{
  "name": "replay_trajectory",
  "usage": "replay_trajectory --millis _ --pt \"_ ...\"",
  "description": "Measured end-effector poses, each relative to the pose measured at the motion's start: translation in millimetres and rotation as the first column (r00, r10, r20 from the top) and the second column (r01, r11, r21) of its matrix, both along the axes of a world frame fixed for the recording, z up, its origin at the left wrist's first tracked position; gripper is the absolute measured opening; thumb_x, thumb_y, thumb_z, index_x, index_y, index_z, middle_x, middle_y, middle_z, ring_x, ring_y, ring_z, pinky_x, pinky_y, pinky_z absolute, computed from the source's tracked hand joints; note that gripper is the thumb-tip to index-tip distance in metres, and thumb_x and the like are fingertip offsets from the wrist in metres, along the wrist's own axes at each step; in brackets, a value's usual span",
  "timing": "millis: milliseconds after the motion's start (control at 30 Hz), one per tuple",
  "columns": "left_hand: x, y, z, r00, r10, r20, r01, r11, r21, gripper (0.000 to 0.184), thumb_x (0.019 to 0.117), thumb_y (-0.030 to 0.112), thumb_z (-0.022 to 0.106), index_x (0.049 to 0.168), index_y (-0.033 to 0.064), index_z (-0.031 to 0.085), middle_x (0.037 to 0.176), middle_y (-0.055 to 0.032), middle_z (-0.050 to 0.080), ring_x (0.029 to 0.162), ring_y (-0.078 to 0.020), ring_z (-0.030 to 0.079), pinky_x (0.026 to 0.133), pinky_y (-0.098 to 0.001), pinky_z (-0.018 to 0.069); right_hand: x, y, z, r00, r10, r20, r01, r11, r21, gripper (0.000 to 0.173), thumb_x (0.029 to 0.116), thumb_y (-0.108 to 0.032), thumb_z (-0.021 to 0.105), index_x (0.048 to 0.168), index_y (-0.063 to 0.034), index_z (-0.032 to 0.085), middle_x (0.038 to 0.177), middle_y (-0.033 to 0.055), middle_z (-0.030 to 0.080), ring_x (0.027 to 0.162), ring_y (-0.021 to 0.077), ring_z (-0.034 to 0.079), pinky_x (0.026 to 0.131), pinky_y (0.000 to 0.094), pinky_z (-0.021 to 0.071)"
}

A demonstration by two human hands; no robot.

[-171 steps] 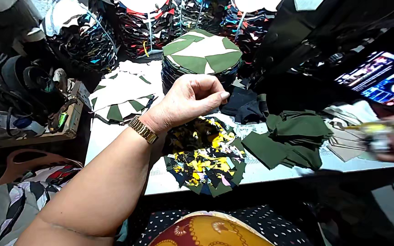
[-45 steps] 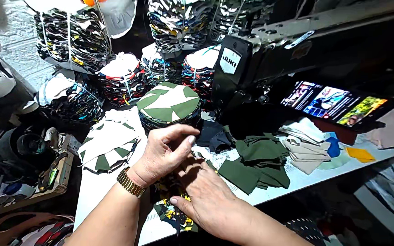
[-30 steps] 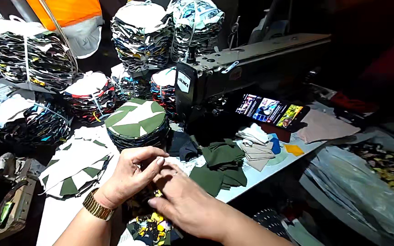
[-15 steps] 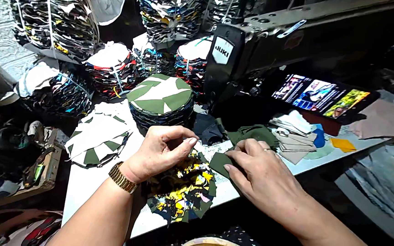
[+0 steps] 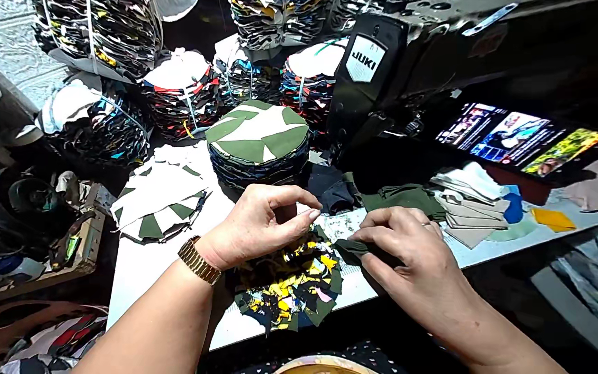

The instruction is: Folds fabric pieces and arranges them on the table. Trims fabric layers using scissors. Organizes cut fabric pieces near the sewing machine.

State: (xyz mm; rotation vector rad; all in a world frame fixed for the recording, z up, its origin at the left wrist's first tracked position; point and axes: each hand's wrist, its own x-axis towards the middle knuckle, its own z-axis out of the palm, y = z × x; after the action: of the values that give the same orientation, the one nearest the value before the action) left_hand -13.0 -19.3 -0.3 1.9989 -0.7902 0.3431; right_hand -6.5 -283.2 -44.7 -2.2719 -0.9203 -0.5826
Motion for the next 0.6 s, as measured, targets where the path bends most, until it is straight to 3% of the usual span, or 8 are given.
replay_trajectory --millis 67,233,333,400,600 --pt "-1.4 -1.2 0.7 0.999 -0.007 -0.05 0.008 1.0 0.015 0.019 0.0964 0.01 0.065 0.109 -0.0026 0.073 0.071 -0.0008 0.064 0.059 -0.0001 0.054 0.055 -0.0158 0.0463 1.2 -4.5 0.1 0.998 0.056 -0.005 -0.056 0.997 0.05 0.02 0.0895 -0.019 0.062 0.098 -0.0196 0.08 0.115 0.002 0.064 0.109 0.0192 0.059 0.088 0.041 0.0496" --pt "0.2 -6.1 -3.3 0.995 -0.045 -0.089 0.049 0.998 0.04 0.022 0.0965 0.01 0.066 0.114 -0.0024 0.072 0.086 -0.0047 0.07 0.075 -0.0045 0.064 0.07 -0.0196 0.0554 7.5 -9.5 9.0 0.99 0.137 -0.041 -0.122 0.958 0.258 0.019 0.0942 -0.013 0.065 0.108 -0.0083 0.077 0.114 0.0035 0.064 0.102 0.0062 0.063 0.085 0.0184 0.0564" --pt "-0.1 -8.5 -4.0 0.995 -0.046 -0.093 0.049 0.998 0.031 0.023 0.0972 0.01 0.065 0.115 -0.003 0.071 0.088 -0.0055 0.07 0.076 -0.0055 0.064 0.071 -0.0202 0.0559 12.1 -14.9 17.2 0.986 0.139 -0.096 -0.098 0.935 0.342 0.02 0.0915 -0.01 0.065 0.108 -0.0062 0.075 0.123 0.0056 0.064 0.112 0.0102 0.063 0.093 0.0222 0.056" --pt "0.0 -8.7 -4.6 0.995 -0.037 -0.093 0.041 0.998 0.04 0.024 0.0976 0.011 0.064 0.116 -0.0024 0.071 0.089 -0.0054 0.07 0.077 -0.0055 0.065 0.071 -0.0206 0.0558 13.3 -17.3 22.4 0.978 0.146 -0.151 -0.08 0.924 0.373 0.02 0.0908 -0.01 0.066 0.108 -0.0066 0.075 0.126 0.005 0.064 0.111 0.0104 0.064 0.091 0.022 0.0575" --pt "1.0 -8.5 -6.3 0.991 -0.029 -0.127 0.034 0.999 0.036 0.023 0.0977 0.009 0.064 0.117 -0.002 0.071 0.091 -0.006 0.071 0.079 -0.0059 0.066 0.073 -0.0216 0.0573 11.5 -19.8 30.4 0.97 0.128 -0.206 -0.04 0.922 0.386 0.021 0.0906 -0.006 0.065 0.109 -0.0081 0.075 0.105 -0.0014 0.071 0.093 0.0055 0.068 0.081 0.019 0.059"
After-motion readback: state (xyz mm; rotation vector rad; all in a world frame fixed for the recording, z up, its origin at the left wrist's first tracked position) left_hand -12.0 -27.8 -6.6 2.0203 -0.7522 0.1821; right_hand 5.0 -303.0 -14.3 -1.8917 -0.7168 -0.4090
